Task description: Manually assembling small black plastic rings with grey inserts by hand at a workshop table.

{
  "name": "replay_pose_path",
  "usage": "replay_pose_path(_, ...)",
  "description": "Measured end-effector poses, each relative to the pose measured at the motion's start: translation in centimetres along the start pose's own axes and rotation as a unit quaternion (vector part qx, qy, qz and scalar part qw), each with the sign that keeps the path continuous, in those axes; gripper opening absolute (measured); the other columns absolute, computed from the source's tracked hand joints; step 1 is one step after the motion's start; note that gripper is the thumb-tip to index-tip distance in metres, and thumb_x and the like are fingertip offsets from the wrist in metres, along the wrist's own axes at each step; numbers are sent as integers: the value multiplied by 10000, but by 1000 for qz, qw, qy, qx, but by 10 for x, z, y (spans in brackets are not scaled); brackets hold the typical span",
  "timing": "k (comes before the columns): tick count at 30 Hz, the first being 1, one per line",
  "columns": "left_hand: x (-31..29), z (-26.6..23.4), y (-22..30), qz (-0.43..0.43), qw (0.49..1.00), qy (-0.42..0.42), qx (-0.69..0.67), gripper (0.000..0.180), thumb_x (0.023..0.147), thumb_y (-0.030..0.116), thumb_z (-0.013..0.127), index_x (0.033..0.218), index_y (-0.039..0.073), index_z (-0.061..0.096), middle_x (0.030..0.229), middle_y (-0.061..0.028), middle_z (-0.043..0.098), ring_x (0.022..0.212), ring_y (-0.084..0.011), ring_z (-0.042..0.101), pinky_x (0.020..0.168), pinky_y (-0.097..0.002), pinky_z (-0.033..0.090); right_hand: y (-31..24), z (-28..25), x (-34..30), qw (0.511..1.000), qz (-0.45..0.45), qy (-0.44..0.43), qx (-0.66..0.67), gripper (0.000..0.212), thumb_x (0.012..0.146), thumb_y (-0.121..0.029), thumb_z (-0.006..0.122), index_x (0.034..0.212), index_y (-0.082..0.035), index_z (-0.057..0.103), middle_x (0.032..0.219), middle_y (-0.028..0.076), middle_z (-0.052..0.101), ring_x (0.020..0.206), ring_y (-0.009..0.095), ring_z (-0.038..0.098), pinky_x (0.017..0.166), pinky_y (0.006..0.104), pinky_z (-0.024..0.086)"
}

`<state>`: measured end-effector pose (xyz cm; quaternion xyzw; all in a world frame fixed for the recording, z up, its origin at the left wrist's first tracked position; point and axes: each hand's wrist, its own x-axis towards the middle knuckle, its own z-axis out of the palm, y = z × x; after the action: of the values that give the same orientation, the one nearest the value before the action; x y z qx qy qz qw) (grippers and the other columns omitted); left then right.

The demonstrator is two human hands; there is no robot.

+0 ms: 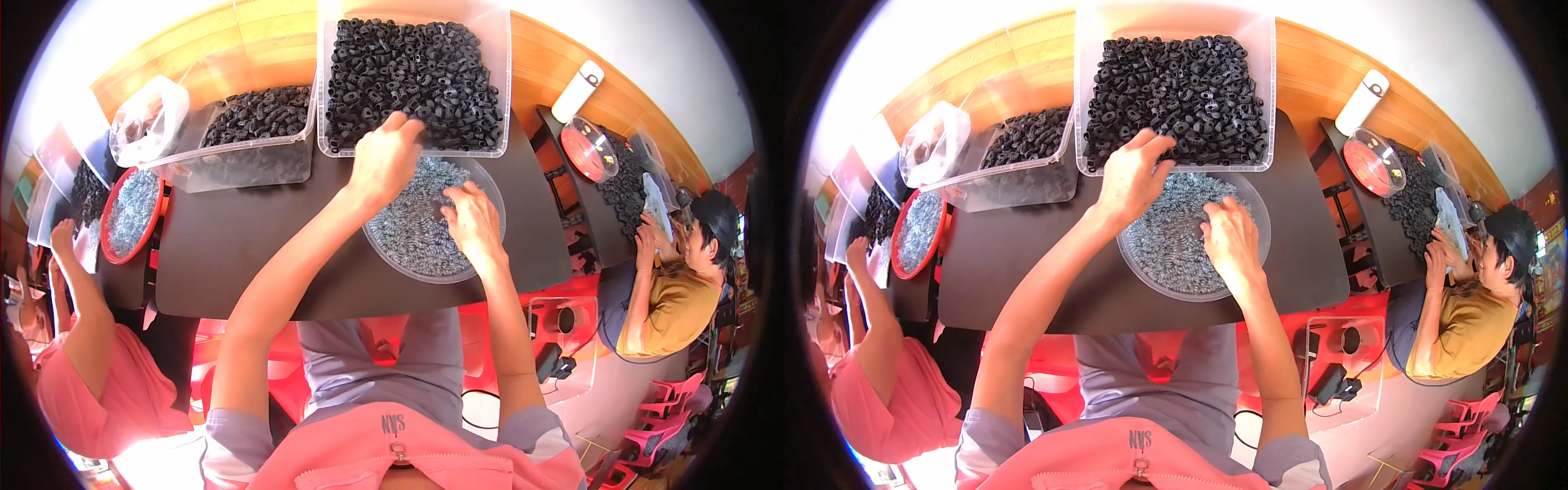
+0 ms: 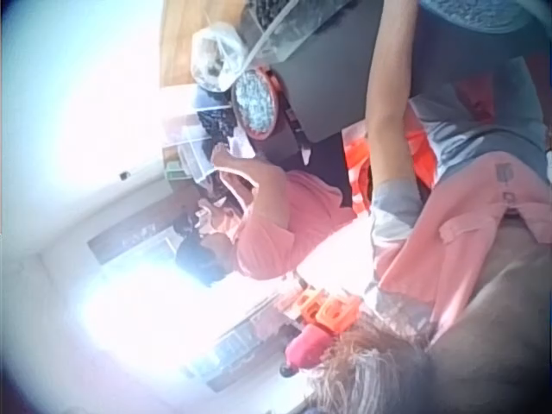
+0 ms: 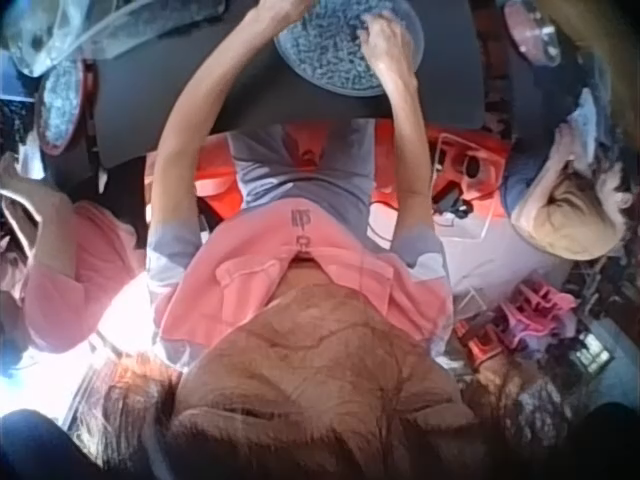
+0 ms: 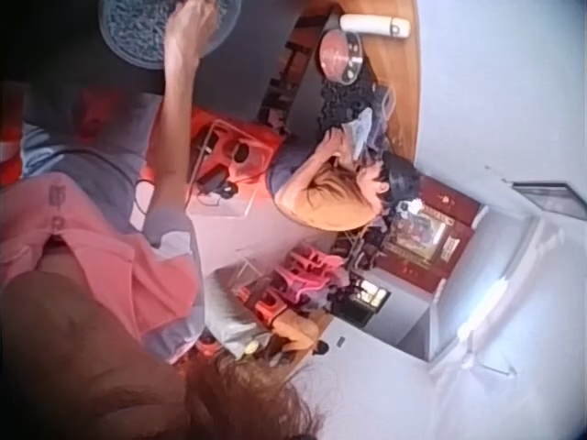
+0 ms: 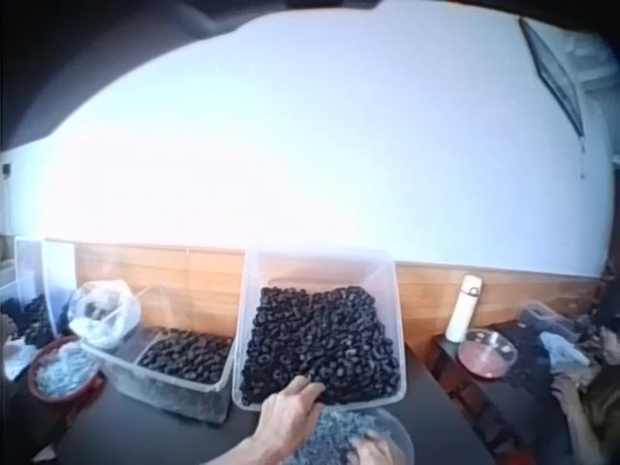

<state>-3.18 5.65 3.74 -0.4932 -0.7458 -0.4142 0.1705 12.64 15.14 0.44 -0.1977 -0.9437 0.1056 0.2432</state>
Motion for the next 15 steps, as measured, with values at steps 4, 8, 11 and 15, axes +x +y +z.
replay_pose_path(4,21,17,4,9,999,-19,36,240,727,92,692,956,61,626,920,-95,562,769,-320,620,658,-409,509,5,5,9,997,13,-79,8,118,722,-24,663,824,-14,604,854,131,574,851,348,590,720,450,471)
replay_pose_path(8,24,25,-4,12,997,-28,74,213,716,101,704,899,76,599,908,-86,551,784,-310,617,661,-410,506,12,13,11,997,15,-56,58,90,709,-23,662,768,-19,595,834,126,584,816,349,596,703,445,471)
replay_pose_path(11,23,25,-5,15,998,-11,67,189,715,100,703,823,77,548,871,-75,556,768,-306,611,637,-415,494,16,10,14,995,18,-87,56,82,706,-28,667,763,-23,609,828,122,593,803,345,601,696,440,471)
replay_pose_path(15,20,20,-10,54,997,11,55,185,728,107,690,819,74,533,788,-75,562,747,-295,603,626,-406,488,15,12,14,996,8,-63,57,71,712,-22,671,758,-17,617,799,126,600,741,316,613,664,413,475)
